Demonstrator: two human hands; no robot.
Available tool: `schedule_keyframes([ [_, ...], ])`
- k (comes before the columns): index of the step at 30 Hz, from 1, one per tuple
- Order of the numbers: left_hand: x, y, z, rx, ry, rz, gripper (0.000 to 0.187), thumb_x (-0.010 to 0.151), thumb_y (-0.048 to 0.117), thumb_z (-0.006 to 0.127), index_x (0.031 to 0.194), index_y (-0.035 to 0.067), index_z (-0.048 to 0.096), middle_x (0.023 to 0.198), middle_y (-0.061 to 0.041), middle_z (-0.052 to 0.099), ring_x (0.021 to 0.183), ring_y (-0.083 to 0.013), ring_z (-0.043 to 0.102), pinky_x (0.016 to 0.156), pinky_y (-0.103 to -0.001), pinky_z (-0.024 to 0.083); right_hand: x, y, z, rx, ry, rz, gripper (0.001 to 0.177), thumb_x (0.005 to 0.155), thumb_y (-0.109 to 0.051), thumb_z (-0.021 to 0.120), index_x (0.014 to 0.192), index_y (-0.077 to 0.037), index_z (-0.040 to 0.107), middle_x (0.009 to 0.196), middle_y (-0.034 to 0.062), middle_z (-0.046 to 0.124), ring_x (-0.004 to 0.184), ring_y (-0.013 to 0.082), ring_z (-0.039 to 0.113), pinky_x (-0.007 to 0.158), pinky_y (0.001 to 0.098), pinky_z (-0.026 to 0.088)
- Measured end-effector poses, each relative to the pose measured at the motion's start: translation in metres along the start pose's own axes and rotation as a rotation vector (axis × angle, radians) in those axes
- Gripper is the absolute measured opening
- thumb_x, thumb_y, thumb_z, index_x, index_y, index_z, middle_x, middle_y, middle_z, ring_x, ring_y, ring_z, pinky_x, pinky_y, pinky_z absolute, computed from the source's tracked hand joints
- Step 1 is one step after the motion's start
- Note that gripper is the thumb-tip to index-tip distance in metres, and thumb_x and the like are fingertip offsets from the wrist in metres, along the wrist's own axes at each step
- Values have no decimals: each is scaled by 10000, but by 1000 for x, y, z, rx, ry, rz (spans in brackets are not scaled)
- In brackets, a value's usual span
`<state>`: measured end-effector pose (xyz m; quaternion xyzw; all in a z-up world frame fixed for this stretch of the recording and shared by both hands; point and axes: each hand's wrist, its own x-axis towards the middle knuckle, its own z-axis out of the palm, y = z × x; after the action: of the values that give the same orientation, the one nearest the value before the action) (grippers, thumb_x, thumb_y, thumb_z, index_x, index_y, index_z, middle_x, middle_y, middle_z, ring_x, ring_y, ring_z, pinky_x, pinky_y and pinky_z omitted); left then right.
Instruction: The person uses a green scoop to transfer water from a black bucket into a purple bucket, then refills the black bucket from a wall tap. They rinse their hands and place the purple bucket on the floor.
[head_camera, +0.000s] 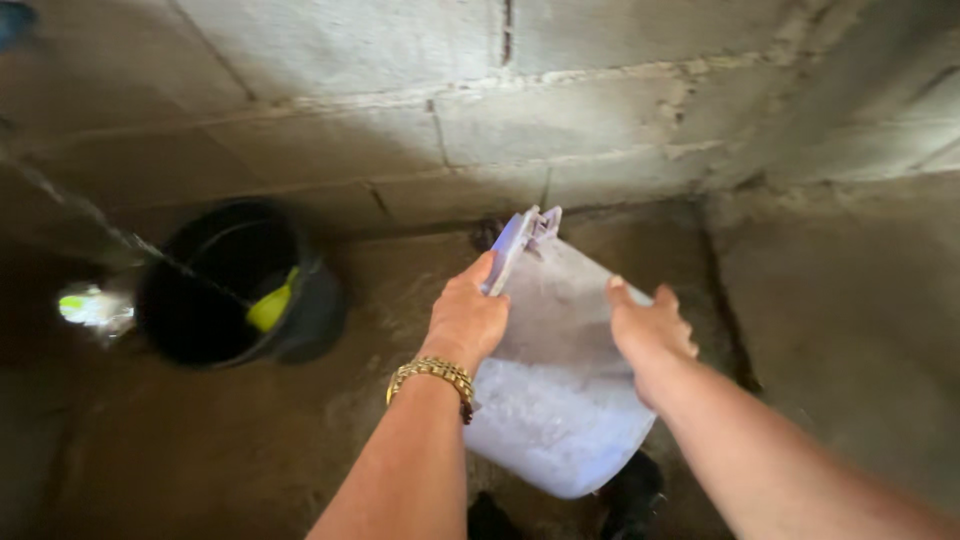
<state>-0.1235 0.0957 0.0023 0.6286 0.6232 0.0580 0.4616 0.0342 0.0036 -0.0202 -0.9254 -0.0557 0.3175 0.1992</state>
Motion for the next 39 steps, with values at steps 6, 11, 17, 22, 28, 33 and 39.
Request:
schedule_keyframes([
  [6,24,1,26,-258,-2,105,587,858,104,678,1421,251,601,1371,-84,680,1256,-198,632,1060,-309,455,20,-5,-34,266,77,102,785,931,-521,656,1576,-176,371,1641,207,278,1460,419,366,1092,586,443],
  [11,39,-3,24,-507,-22,-16,611,842,19,671,1418,212,602,1314,-9,707,1172,-135,642,1010,-287,460,25,-24,-48,469,32,92,827,918,-449,665,1603,-196,276,1631,114,366,1451,360,424,1121,567,421],
  [17,41,-1,13,-567,-20,-74,610,864,12,640,1439,214,603,1240,-15,732,1079,-150,640,959,-299,488,25,-36,-46,485,-33,12,804,930,-432,654,1610,-212,284,1627,113,391,1451,336,439,1120,553,426],
  [22,37,19,6,-297,111,83,594,867,101,667,1441,222,575,1356,-63,665,1231,-205,614,1050,-347,456,41,-30,-38,577,-161,-8,758,943,-406,621,1594,-182,302,1607,126,403,1433,322,452,1090,558,456],
  [28,24,50,23,80,106,43,546,912,262,650,1437,243,503,1396,-68,619,1337,-303,533,1130,-553,301,54,-11,-22,296,-124,-173,664,965,-457,594,1510,-93,480,1488,204,548,1356,343,544,1101,436,439],
  [33,8,66,41,166,28,11,423,943,260,613,1366,254,586,1283,-95,721,1294,-323,603,1111,-546,363,55,-13,-23,182,-51,-377,653,934,-480,583,1470,-114,511,1414,192,604,1308,329,585,1074,408,457],
  [39,18,91,68,89,4,24,564,909,290,666,1446,355,504,1365,-74,637,1335,-314,527,1161,-543,277,71,-8,-54,184,11,-249,625,959,-481,557,1479,-135,526,1428,182,606,1316,359,583,1083,444,468],
])
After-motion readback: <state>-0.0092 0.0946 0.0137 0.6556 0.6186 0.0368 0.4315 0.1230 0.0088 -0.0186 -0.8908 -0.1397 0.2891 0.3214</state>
